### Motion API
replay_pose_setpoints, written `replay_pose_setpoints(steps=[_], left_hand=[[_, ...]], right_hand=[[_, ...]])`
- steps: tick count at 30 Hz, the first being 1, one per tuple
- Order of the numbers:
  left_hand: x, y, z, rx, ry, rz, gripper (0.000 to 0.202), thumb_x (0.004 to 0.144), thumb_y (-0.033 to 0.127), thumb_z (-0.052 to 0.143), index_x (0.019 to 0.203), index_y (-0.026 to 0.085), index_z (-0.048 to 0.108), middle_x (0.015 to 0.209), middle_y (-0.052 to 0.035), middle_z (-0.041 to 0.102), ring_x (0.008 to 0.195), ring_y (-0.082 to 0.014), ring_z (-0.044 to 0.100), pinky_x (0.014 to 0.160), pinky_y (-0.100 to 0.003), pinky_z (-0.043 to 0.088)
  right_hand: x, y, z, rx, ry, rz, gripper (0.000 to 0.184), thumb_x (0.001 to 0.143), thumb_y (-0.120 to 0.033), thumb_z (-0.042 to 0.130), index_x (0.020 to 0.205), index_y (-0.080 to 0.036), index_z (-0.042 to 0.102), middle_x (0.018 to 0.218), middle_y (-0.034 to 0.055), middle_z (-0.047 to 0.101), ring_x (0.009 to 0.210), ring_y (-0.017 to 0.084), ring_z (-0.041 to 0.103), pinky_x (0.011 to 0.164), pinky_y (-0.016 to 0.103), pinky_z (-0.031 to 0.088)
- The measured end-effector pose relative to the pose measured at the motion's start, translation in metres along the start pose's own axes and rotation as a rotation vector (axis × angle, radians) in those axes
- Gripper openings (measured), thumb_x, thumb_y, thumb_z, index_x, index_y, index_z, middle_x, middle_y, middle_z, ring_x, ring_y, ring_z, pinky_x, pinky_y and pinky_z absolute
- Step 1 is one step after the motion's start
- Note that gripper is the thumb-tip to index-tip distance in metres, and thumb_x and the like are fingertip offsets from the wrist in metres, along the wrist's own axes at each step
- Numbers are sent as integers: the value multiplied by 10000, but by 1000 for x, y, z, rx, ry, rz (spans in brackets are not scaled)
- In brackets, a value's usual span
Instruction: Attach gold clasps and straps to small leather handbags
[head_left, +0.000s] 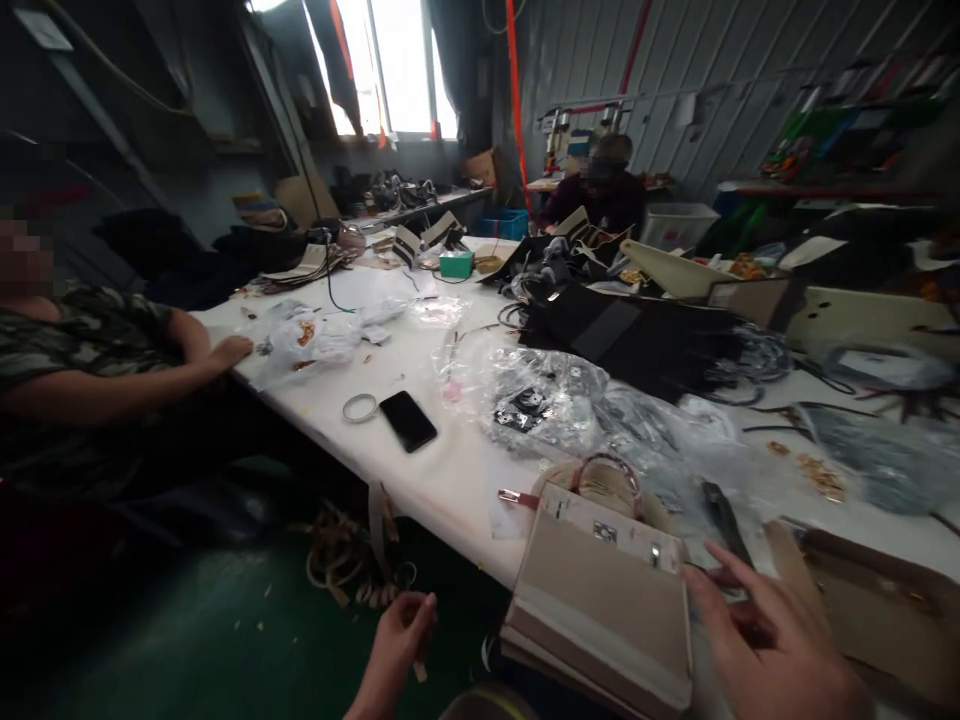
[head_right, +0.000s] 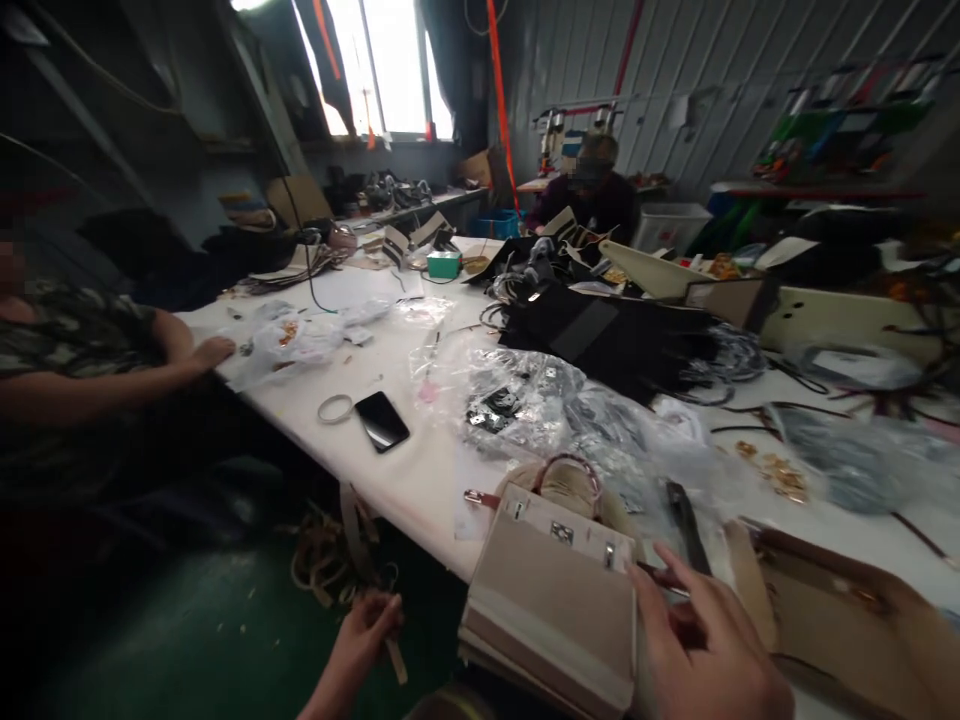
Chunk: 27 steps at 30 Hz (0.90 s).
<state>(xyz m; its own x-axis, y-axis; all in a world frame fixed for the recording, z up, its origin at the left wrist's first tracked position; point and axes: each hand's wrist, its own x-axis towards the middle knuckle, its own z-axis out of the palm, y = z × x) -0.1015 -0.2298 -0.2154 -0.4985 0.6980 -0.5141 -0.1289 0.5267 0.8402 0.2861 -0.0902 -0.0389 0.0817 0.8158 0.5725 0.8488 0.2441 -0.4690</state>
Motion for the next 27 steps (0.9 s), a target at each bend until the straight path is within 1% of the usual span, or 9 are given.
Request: replay_pose_setpoints(steps=[4,7,12,14,16,18,21,24,27], left_hand=[[17,-10,-10,-22,108,12,943,548,950,842,1059,162,754,958,-144,775,907,-327,754,640,-349,579],[30,-10,-20,-31,128,10,915,595,911,838,1103,155,755,1017,-148,786,982,-339,760,702,-365,595],[36,-28,-38,-1,207,-3,810,609,864,849,984,151,761,909,-131,769,894,-349,772,711,-408,604],[36,-36,-51,22,291,8,782,643,845,837,986,148,744,924,-148,766,918,-380,778,780,-467,626],[41,-35,-67,45,387,48,794,689,824,811,1074,135,726,1052,-199,770,1038,-426,776,903,-534,632],[51,-21,-86,63,471,127,845,740,801,782,1238,124,692,1280,-249,730,1229,-447,731,1056,-563,600],[71,21,-106,112,506,365,826,871,733,751,1463,171,624,1547,-217,633,1464,-404,607,1233,-537,494],[87,70,-110,102,326,513,674,964,686,713,1438,208,686,1506,-173,698,1435,-382,630,1259,-534,453],[94,102,-101,4,178,527,678,972,725,689,1395,195,719,1424,-162,747,1367,-366,673,1199,-482,495]], right_hand=[[-1,-20,-5,18,-27,-139,557,1105,-670,623,1315,-185,798,1094,103,821,752,241,737,746,386,531],[-6,-30,2,46,-70,-222,506,1111,-617,639,1332,-188,790,1146,105,821,749,227,741,771,383,553],[-11,-24,16,10,-121,-261,615,1105,-723,549,1239,-186,819,1102,112,821,704,235,730,651,398,535],[-11,-20,18,6,-139,-265,649,1099,-758,522,1216,-197,826,1105,110,826,691,236,732,625,400,534],[-11,-19,17,3,-130,-275,629,1096,-750,535,1198,-205,833,1123,104,834,702,236,746,639,398,546],[-9,-23,14,20,-117,-293,571,1095,-708,574,1175,-210,842,1128,97,842,718,233,757,678,393,560],[-6,-37,14,75,-94,-289,494,1091,-645,627,1174,-212,849,1125,88,846,736,227,755,755,387,575],[-5,-50,22,152,-111,-229,482,1095,-631,638,1190,-207,847,1150,99,843,816,248,774,825,388,584],[-7,-60,35,249,-163,-183,469,1098,-622,641,1180,-209,848,1169,103,844,931,277,800,869,385,595]])
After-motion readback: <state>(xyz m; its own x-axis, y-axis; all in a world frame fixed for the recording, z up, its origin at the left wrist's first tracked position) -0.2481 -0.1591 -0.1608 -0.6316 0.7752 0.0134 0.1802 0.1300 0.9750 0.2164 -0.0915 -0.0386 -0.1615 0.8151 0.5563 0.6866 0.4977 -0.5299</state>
